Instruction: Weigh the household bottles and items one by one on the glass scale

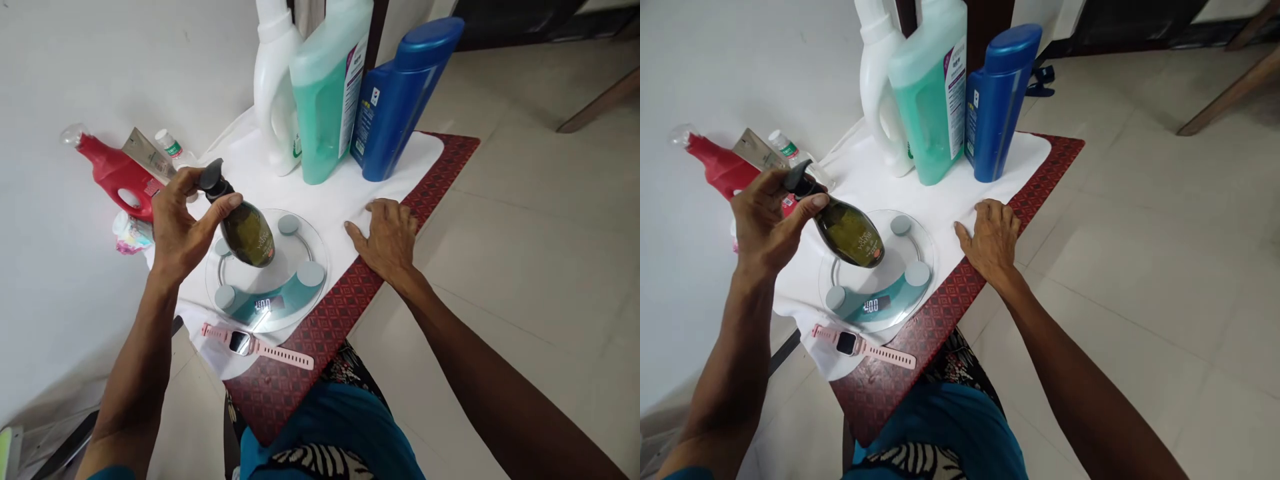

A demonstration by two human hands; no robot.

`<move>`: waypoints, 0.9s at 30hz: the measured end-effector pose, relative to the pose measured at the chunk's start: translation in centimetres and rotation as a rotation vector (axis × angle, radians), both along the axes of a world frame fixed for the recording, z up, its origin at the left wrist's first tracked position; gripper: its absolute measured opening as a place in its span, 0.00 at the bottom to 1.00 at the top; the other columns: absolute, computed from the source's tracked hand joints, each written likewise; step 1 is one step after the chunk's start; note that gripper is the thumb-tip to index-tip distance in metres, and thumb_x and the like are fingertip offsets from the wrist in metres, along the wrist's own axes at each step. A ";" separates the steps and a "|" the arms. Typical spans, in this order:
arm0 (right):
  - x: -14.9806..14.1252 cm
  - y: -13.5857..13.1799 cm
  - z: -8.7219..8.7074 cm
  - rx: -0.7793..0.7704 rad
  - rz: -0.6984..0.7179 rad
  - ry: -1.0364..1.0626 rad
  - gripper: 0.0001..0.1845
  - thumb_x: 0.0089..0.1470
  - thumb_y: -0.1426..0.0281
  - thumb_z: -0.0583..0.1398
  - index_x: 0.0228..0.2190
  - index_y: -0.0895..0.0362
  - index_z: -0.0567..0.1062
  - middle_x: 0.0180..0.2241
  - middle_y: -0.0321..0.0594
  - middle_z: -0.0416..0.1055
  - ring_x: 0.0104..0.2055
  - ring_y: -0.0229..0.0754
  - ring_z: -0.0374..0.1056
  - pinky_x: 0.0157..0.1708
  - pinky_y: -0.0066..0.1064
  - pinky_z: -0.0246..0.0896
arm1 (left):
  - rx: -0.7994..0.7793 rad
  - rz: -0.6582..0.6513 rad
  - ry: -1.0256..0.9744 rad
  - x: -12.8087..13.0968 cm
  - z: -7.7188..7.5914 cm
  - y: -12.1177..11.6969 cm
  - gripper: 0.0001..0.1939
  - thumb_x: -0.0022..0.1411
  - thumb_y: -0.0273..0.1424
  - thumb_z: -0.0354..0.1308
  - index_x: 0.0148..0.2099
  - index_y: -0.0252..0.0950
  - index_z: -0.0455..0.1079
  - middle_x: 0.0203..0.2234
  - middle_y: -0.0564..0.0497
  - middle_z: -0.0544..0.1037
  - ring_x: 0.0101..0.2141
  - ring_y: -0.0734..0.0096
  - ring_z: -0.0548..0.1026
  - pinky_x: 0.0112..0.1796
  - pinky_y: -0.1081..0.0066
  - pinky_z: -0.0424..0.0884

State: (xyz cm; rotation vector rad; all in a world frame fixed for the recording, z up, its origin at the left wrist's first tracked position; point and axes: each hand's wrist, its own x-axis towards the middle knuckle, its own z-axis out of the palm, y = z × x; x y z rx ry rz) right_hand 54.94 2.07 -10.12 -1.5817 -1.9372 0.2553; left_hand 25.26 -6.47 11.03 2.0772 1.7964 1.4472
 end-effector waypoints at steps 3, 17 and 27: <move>-0.2 0.0 0.1 -0.018 -0.009 0.004 0.28 0.69 0.57 0.58 0.61 0.62 0.72 0.63 0.68 0.70 0.65 0.72 0.63 0.64 0.66 0.58 | -0.017 -0.042 0.051 0.5 -0.4 -1.1 0.25 0.63 0.56 0.76 0.45 0.41 0.78 0.40 0.48 0.83 0.44 0.56 0.83 0.54 0.53 0.81; 0.3 -0.1 1.2 -0.105 0.031 -0.085 0.25 0.68 0.55 0.58 0.55 0.61 0.74 0.62 0.67 0.72 0.63 0.68 0.65 0.63 0.64 0.61 | 0.014 0.213 -0.146 -0.3 -6.0 -12.2 0.33 0.70 0.55 0.70 0.67 0.44 0.72 0.60 0.39 0.83 0.57 0.46 0.83 0.60 0.45 0.79; -9.6 -5.4 10.8 -0.110 0.452 0.463 0.56 0.49 0.38 0.76 0.68 0.51 0.67 0.73 0.56 0.67 0.75 0.61 0.63 0.77 0.60 0.57 | 0.071 0.251 0.256 7.1 -17.5 -26.5 0.41 0.76 0.37 0.65 0.84 0.40 0.57 0.62 0.34 0.80 0.60 0.43 0.81 0.59 0.49 0.82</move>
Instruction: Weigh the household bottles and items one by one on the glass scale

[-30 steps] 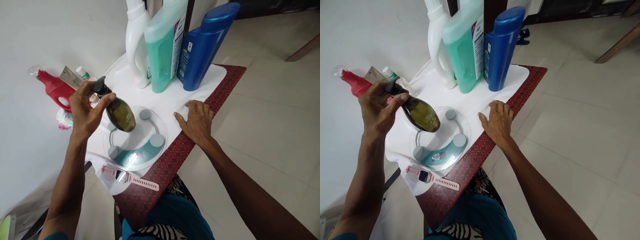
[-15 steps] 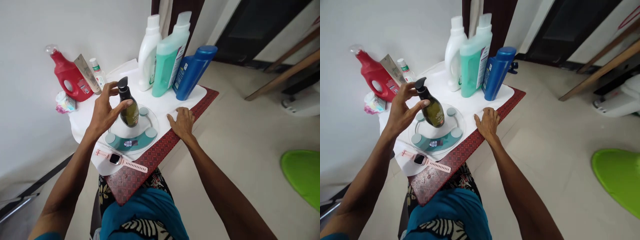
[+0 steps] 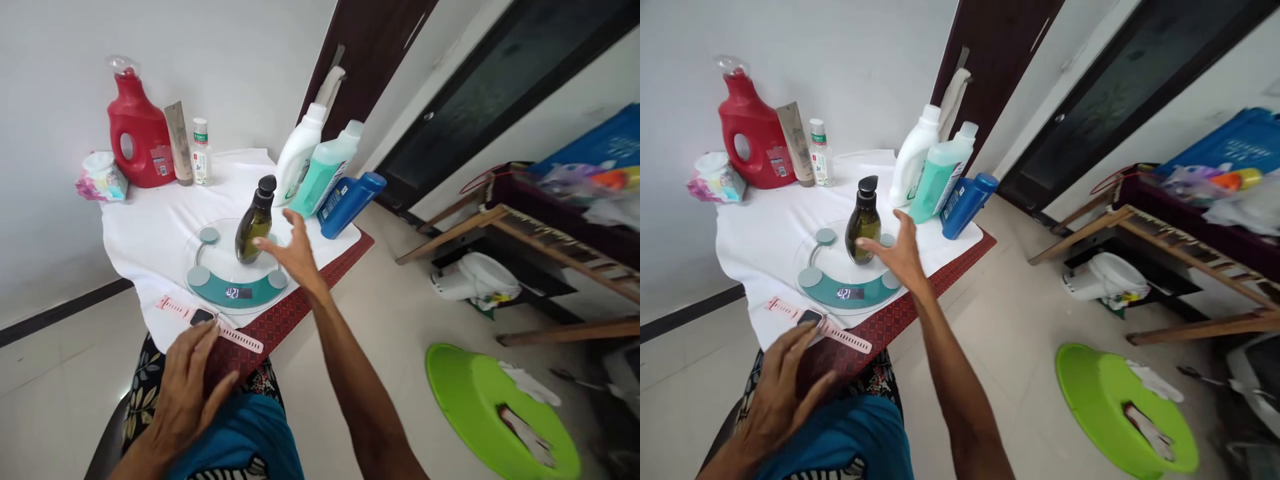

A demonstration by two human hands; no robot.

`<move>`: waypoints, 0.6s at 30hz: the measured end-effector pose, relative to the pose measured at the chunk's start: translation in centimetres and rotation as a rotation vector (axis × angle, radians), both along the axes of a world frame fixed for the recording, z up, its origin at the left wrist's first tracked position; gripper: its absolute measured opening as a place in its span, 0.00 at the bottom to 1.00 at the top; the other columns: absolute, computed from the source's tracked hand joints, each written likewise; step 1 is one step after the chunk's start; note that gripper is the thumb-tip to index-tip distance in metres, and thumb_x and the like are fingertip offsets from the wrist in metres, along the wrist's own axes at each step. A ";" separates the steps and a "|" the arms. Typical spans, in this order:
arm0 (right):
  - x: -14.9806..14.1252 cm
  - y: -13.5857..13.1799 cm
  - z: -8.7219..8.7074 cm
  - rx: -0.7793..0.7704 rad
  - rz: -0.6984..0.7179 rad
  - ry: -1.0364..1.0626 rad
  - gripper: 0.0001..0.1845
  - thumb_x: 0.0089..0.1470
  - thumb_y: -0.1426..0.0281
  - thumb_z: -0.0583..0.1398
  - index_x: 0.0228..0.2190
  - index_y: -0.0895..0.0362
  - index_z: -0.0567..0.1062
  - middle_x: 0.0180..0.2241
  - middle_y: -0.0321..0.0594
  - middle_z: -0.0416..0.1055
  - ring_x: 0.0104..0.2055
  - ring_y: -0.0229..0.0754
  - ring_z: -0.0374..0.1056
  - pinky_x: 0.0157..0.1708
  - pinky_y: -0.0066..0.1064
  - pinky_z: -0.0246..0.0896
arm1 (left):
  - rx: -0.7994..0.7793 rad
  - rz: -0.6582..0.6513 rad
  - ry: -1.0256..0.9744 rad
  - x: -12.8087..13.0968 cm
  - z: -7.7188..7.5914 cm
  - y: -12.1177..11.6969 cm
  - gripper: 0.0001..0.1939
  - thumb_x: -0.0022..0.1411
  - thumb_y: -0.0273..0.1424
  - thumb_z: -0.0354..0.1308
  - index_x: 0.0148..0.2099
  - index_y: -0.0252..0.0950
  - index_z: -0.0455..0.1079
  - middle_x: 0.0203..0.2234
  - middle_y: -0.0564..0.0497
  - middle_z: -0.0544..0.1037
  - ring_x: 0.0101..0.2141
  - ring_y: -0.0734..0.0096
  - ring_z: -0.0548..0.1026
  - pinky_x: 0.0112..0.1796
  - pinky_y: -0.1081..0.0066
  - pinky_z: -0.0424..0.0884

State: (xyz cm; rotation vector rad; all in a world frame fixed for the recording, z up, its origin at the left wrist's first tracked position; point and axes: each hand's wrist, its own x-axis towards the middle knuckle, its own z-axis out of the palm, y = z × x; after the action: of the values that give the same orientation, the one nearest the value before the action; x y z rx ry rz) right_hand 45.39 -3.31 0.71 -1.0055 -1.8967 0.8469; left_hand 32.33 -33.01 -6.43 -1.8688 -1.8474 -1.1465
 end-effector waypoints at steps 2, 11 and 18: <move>-3.3 -1.6 0.5 -0.003 0.005 0.080 0.58 0.46 0.38 0.77 0.68 0.52 0.66 0.73 0.58 0.67 0.76 0.62 0.62 0.76 0.59 0.58 | -0.013 -0.003 0.046 1.3 -1.5 -1.2 0.42 0.76 0.37 0.64 0.85 0.39 0.55 0.62 0.34 0.81 0.59 0.41 0.82 0.58 0.48 0.81; -6.0 -3.1 -0.3 -0.093 -0.062 0.205 0.41 0.51 0.47 0.75 0.57 0.51 0.68 0.54 0.46 0.78 0.55 0.53 0.75 0.61 0.51 0.74 | -0.004 0.118 0.019 0.6 -8.6 -3.8 0.53 0.69 0.39 0.70 0.88 0.44 0.50 0.65 0.34 0.80 0.62 0.37 0.82 0.57 0.45 0.83; -1.6 0.9 0.9 0.087 -0.364 0.244 0.42 0.55 0.44 0.71 0.60 0.52 0.64 0.57 0.52 0.77 0.59 0.58 0.75 0.64 0.56 0.71 | 0.048 0.127 -0.126 2.0 -9.6 -3.4 0.52 0.67 0.34 0.69 0.87 0.49 0.53 0.63 0.36 0.81 0.62 0.37 0.81 0.60 0.42 0.81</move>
State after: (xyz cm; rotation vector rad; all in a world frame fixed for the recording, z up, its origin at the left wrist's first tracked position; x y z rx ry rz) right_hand 43.77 -2.40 1.57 -1.0963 -1.4742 0.6352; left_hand 34.28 -36.45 -16.07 -1.6627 -1.9557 -1.2784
